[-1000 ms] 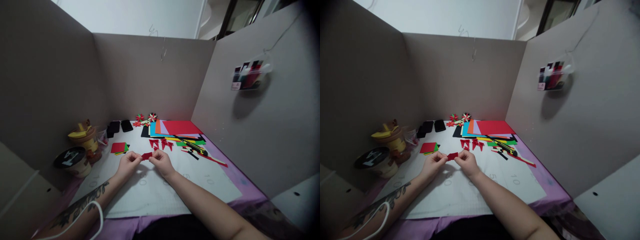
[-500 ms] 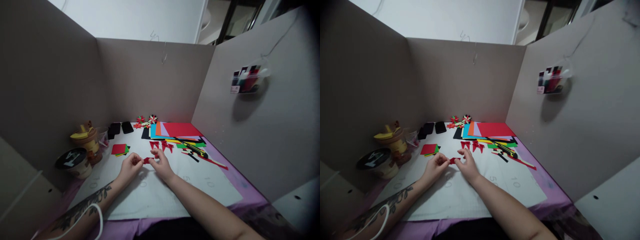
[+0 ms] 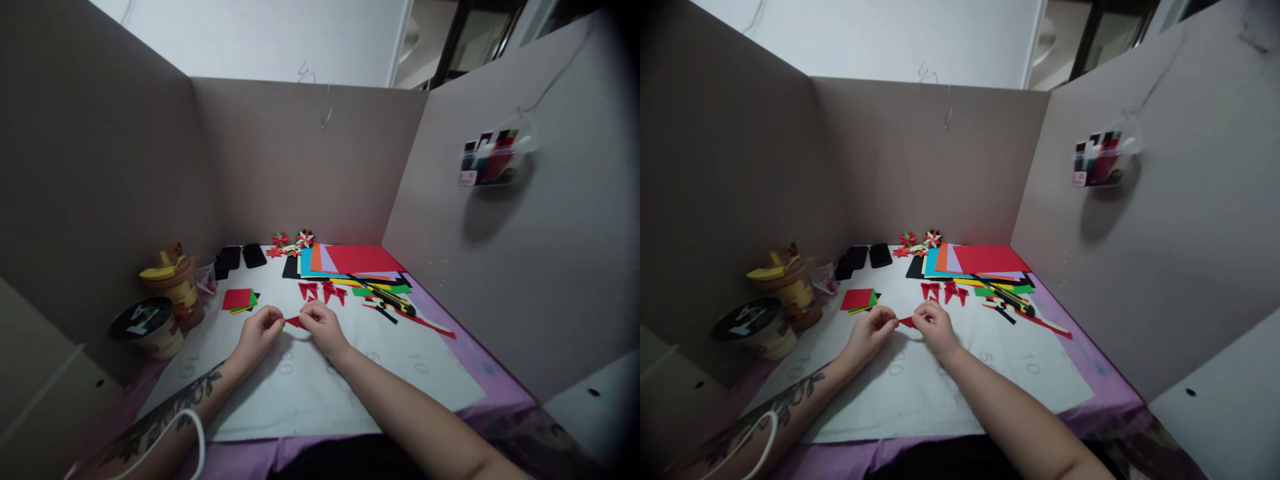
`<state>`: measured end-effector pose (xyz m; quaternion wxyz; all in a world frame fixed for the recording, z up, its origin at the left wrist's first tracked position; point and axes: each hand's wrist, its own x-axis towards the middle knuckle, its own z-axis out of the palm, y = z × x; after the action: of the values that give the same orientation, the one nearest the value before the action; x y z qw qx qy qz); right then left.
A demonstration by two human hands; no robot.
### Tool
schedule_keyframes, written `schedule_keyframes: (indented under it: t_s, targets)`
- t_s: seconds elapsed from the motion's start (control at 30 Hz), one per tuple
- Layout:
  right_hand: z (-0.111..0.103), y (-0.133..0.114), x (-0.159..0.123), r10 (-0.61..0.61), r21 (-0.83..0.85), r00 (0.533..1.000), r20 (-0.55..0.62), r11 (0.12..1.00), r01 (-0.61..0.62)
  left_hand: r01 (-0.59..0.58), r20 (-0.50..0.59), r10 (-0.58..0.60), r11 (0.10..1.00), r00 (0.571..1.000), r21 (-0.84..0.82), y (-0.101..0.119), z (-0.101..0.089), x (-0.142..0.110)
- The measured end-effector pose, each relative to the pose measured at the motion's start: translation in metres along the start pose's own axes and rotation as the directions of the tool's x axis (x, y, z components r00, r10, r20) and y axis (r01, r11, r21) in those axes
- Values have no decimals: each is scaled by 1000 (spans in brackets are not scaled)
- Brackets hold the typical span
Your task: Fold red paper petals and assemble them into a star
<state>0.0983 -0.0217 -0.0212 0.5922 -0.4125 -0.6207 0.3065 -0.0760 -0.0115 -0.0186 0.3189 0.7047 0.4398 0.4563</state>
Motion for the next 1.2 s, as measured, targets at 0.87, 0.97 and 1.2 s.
schedule_keyframes:
  t_s: [0.87, 0.97, 1.2]
  targets:
    - [4, -2, -5, 62, 5, 986, 153, 998, -63, 83, 119, -73, 993, 990, -82, 9, 5, -2]
    - [4, -2, -6, 50, 18, 985, 163, 998, -54, 67, 115, -60, 996, 992, -54, 11, 4, -2]
    - [8, -7, -8, 33, -23, 983, 179, 999, -30, 32, 117, -36, 999, 993, 41, 16, 5, -4]
